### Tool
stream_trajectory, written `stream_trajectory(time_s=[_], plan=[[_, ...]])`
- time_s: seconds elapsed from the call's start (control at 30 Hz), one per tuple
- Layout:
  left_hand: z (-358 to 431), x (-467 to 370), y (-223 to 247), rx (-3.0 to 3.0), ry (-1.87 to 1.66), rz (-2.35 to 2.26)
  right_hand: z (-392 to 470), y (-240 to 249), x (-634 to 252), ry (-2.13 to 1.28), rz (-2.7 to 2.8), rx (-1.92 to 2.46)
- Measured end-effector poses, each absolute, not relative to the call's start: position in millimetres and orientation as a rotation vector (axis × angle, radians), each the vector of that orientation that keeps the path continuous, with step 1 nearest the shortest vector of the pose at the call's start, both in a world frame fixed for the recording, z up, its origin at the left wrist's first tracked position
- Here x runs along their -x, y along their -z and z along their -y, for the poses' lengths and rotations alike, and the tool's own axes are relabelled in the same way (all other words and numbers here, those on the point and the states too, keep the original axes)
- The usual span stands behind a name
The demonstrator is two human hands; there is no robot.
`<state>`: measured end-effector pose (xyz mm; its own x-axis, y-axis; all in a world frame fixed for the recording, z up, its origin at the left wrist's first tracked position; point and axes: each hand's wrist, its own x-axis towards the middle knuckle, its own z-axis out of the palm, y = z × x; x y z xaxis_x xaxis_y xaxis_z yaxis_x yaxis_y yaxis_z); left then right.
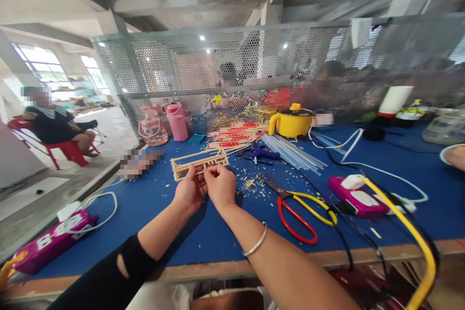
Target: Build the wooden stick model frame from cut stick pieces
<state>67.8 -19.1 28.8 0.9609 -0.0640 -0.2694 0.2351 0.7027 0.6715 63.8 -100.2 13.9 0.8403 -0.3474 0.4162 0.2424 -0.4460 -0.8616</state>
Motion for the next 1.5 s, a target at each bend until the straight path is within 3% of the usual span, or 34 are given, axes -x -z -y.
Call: stream_trajectory(time_s=[1.07,1.5], plan=[[13.2,-71.5,-21.9,-0.812,0.254,-0.224,105.9,-15.6,-59.9,0.677,0.053,2.053],[5.2,-79.6,-24.1,-0.884,0.2,-0.211,150.5,-34.0,-68.4,0.956,-0.1,1.676]])
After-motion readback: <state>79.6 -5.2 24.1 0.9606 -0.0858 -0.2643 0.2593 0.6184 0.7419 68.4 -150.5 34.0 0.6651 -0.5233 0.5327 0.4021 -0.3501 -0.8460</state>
